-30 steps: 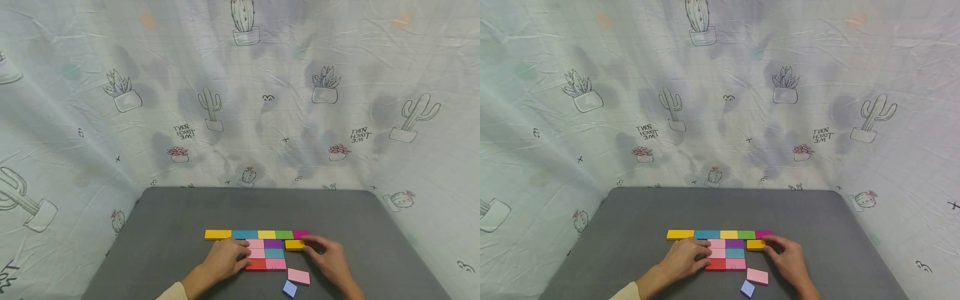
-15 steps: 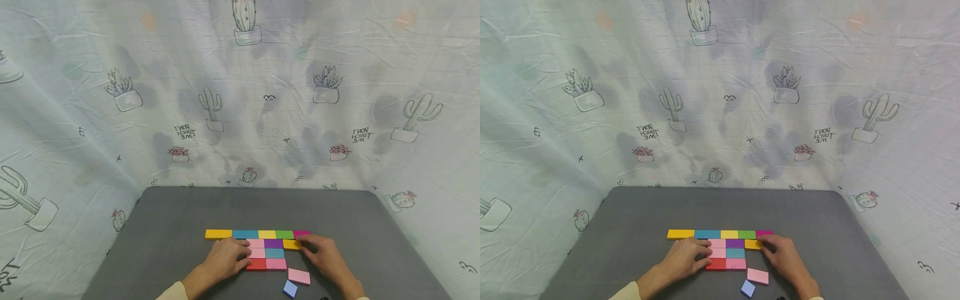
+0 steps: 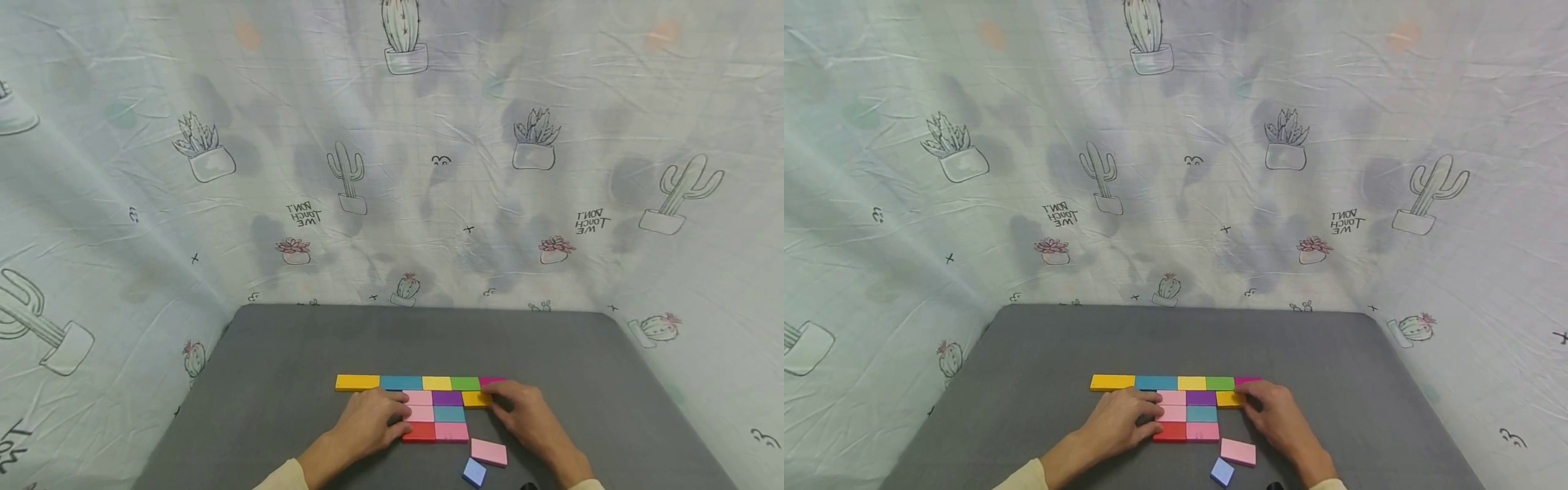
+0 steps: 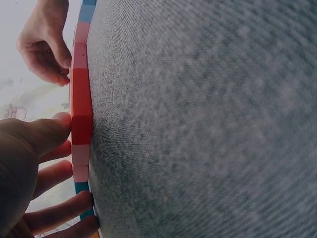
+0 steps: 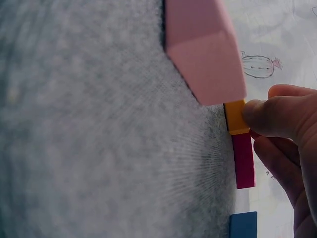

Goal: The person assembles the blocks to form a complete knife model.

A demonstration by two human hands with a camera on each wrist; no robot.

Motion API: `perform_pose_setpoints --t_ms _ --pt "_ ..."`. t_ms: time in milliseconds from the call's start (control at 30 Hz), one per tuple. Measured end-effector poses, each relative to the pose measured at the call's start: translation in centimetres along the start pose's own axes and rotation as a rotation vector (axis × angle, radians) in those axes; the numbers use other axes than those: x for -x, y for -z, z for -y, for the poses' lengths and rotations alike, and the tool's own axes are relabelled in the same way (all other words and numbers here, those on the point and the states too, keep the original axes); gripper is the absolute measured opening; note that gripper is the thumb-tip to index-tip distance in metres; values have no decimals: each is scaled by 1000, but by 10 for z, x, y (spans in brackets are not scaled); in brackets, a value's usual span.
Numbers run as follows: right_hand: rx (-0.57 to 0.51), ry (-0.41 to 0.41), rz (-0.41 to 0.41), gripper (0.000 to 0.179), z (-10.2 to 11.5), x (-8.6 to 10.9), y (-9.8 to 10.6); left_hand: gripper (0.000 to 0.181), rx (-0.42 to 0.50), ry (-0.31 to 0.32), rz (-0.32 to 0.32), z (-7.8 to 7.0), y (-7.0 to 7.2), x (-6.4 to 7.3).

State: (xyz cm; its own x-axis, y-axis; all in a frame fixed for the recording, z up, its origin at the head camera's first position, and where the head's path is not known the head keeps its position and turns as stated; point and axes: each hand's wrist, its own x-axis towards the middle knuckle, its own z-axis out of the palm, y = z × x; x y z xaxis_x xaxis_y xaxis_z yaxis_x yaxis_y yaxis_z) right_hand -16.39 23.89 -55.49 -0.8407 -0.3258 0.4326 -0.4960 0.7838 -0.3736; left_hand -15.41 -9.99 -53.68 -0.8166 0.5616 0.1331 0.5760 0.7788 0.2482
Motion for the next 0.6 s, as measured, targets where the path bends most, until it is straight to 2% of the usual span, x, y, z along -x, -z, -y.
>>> perform_pose_setpoints --t_ms 233,367,467,600 --pt "12 57 -51 42 -1 -1 -3 29 0 7 17 -1 1 -1" --pt "6 45 -47 41 1 -2 -3 29 1 7 20 -1 1 -2" --pt "-12 -8 -35 38 3 -2 1 29 1 4 17 0 0 -2" --pt "-105 -135 -37 35 6 3 11 29 7 3 17 0 -1 -2"
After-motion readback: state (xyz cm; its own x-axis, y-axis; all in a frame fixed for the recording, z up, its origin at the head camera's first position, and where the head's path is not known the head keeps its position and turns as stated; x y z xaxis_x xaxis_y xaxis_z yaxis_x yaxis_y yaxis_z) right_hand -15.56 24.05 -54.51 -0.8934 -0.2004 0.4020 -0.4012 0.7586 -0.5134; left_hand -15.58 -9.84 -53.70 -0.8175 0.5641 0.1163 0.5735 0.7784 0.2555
